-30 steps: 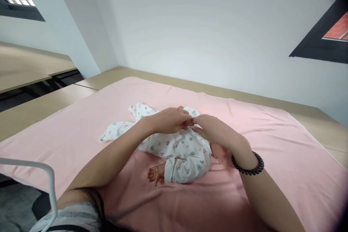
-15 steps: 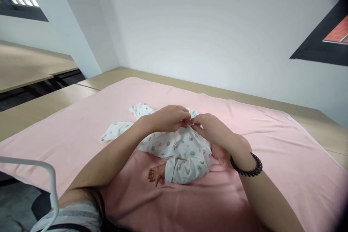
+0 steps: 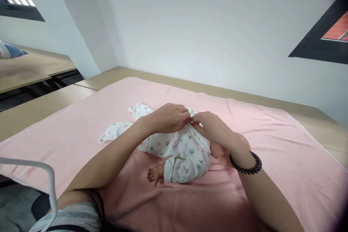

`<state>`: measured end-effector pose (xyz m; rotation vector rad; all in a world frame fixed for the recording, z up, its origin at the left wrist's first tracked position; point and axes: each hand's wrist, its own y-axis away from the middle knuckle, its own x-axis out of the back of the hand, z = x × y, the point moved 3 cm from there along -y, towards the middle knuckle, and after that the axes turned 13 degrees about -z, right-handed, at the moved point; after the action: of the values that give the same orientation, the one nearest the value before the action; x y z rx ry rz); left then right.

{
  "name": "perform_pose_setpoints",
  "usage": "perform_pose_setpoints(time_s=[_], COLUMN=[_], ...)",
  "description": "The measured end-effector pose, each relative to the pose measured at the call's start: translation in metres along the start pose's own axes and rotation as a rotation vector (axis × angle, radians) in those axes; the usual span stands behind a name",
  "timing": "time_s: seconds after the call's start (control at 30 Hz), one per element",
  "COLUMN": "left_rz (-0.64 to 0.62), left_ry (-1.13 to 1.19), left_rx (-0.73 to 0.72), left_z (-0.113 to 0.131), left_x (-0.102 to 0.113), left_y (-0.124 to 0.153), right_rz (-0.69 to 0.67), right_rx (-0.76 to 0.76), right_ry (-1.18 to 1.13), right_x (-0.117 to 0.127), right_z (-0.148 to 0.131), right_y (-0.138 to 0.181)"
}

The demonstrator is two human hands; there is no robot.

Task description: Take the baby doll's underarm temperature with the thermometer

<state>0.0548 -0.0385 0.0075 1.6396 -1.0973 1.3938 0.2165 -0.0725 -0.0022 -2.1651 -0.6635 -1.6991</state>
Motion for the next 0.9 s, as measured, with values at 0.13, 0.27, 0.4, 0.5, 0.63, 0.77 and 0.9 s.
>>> perform_pose_setpoints(time_s=[0.13,0.27,0.4,0.5,0.63,0.77,0.9], left_rz=[0.060,0.116,0.115,0.099,0.096,0.071,0.043], left_ry=[-0.122,-0.260,-0.355,-0.366,-0.349,-0.330,-0.316], left_rx=[0.027,-0.018,-0.086,-0.094,-0.119,-0.129,-0.154], left_z=[0.004,0.010,0.014,0.015,0.014,0.012,0.018], left_x=[-0.003,-0.003,-0.002,-0.002,-0.003,-0.003,-0.006], left_y=[-0.003,-0.002,0.001,0.000,0.000,-0.001,-0.003], right_rz=[0.032,0.050,0.034,0.028,0.039,0.041,0.085], right_rx=[-0.037,-0.098,-0.163,-0.213,-0.264,-0.274,-0.307], right_ry=[0.093,0.176,0.164,0.106,0.043,-0.006,-0.060], right_x=[0.002,0.001,-0.002,-0.004,-0.006,-0.009,-0.004], right_z=[-0.001,-0.002,-0.002,-0.001,0.000,0.001,0.005], right_y=[0.000,-0.001,-0.003,-0.004,-0.006,-0.007,-0.007])
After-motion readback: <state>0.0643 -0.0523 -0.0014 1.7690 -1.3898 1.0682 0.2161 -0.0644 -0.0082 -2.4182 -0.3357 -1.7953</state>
